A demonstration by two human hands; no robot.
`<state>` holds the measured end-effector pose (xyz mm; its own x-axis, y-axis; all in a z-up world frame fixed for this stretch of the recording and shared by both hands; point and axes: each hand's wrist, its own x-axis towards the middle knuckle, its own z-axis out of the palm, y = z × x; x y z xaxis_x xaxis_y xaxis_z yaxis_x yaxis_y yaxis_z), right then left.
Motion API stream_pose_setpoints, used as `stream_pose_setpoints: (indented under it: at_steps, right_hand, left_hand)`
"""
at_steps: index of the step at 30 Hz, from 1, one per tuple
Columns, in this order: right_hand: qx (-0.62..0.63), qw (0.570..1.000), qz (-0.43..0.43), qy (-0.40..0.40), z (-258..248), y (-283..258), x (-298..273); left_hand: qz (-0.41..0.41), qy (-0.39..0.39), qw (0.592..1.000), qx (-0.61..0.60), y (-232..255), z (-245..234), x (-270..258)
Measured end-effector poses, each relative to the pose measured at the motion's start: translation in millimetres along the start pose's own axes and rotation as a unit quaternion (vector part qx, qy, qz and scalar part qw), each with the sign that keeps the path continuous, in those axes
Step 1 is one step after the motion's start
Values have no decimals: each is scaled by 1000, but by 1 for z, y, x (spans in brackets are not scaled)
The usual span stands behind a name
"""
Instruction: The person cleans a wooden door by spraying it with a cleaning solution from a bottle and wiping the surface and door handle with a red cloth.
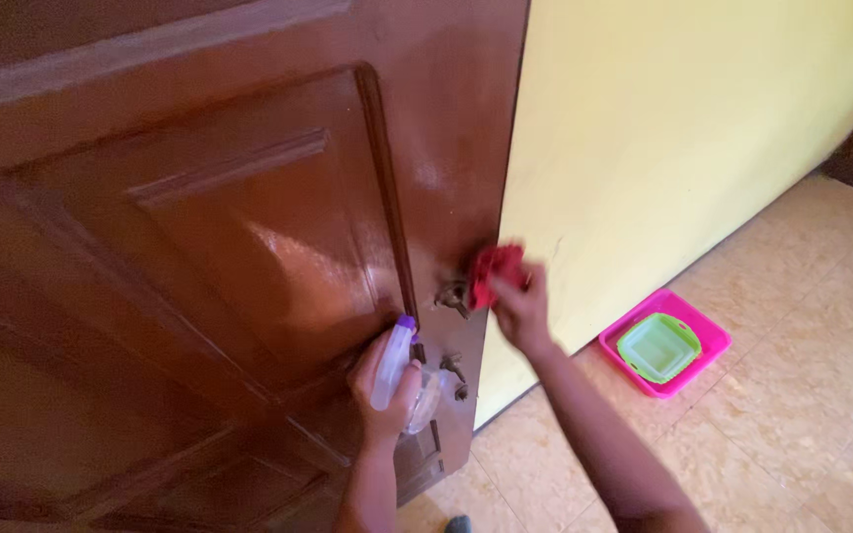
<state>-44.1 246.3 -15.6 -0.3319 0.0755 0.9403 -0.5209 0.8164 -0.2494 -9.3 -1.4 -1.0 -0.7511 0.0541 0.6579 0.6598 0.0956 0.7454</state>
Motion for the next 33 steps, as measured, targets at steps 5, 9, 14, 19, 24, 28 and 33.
stream_pose_setpoints:
  at_steps: [5,9,14,19,24,28,33]
  right_hand:
    - [-38,996,53,-55,-9,-10,-38]
    - [-25,996,79,-41,-8,-13,-23]
    - [45,993,112,-4,19,-23,-93]
    - [13,981,192,2,24,-39,-103]
    - [-8,973,219,77,24,-37,-51]
    - [16,969,236,66,50,-71,-96]
    - [17,969,244,24,56,-103,-138]
  left_hand:
    - [-20,14,1000,-20,1,1,0]
    - [-19,4,999,38,-6,-1,-4]
    - [-39,15,999,15,-22,-4,-29]
    - [-105,18,994,-30,-19,-27,-51]
    - [-18,-20,999,36,-13,-40,-36]
    - [4,-58,998,20,-10,-46,-22]
    - [24,-86,995,37,-5,-49,-20]
